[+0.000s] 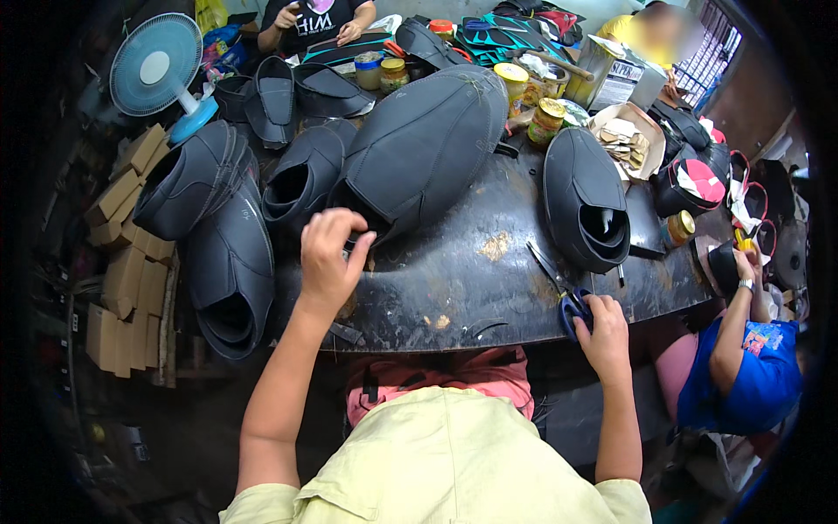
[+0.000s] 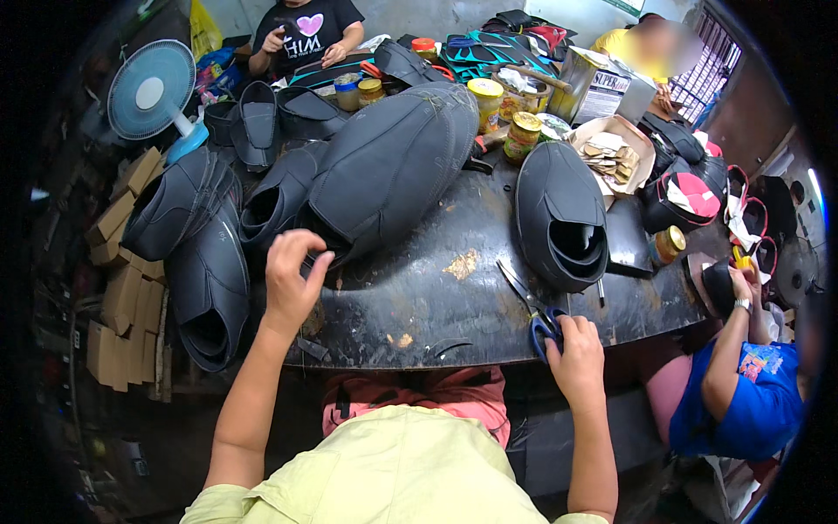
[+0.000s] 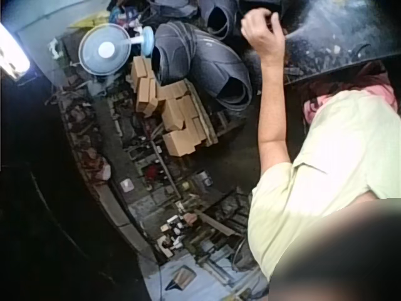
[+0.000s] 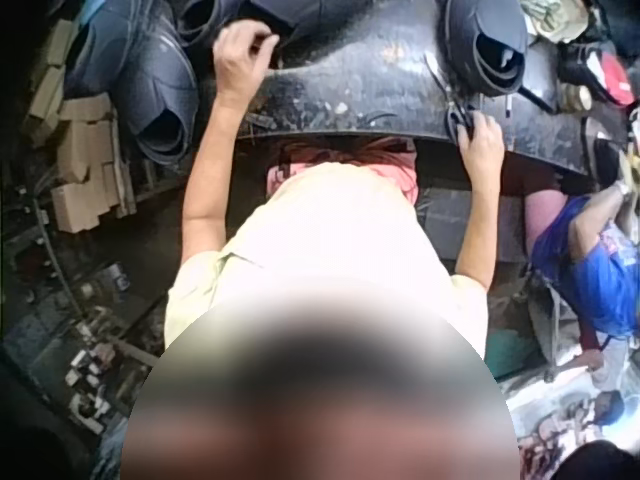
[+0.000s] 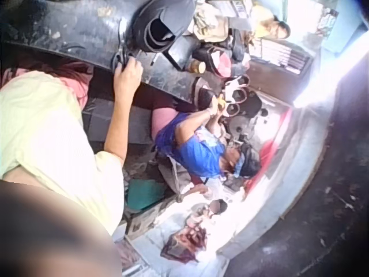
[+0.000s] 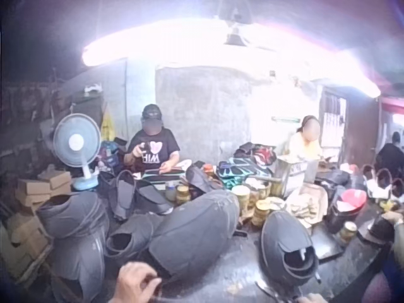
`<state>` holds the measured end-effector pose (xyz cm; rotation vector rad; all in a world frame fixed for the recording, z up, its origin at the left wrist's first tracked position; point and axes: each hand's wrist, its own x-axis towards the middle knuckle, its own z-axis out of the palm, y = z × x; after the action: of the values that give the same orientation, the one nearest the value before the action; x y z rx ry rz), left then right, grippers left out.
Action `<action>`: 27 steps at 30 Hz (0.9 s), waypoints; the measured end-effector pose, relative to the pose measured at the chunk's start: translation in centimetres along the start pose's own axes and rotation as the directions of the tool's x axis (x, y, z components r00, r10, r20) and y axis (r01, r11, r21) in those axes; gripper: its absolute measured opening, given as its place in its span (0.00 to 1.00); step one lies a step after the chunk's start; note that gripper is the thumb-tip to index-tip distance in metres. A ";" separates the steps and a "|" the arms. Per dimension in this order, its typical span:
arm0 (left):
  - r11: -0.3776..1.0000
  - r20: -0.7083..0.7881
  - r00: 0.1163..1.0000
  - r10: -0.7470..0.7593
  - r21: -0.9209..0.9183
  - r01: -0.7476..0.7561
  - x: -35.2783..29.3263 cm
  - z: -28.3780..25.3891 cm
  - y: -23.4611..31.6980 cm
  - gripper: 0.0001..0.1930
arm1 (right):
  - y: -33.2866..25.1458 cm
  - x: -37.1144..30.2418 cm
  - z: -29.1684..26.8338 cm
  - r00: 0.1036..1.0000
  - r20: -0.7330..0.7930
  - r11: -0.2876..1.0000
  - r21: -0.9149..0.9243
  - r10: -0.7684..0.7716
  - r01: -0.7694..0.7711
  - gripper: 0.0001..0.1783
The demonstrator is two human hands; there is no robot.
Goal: The person uses scissors to trim the inner lining and edges of black shoe uppers. They repeatedly pick up each upper, cut along the seam, and place it back on the table. The process is repeated for multiple uppers throughout the clip.
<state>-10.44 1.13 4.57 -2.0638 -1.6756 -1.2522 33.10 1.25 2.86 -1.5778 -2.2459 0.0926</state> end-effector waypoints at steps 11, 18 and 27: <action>1.000 0.152 0.988 0.000 -0.026 0.004 18.6 5.7 -2.3 0.38 | -0.1 -1.0 -0.6 0.941 0.272 0.948 0.189 0.202 -0.258 0.16; 0.995 0.228 0.969 -0.096 0.018 0.094 17.9 5.0 -2.5 0.42 | 0.5 -2.9 -1.4 0.903 0.268 0.901 0.185 0.337 -0.392 0.17; 0.638 0.609 0.784 -0.123 -0.556 0.533 18.0 -2.3 2.0 0.24 | 1.0 -1.9 -1.8 0.873 0.409 0.876 0.277 0.265 -0.395 0.22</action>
<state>-9.83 11.74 19.47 -2.8394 -2.1387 -1.8109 35.17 -0.48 3.74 -1.8359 -2.0129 0.9021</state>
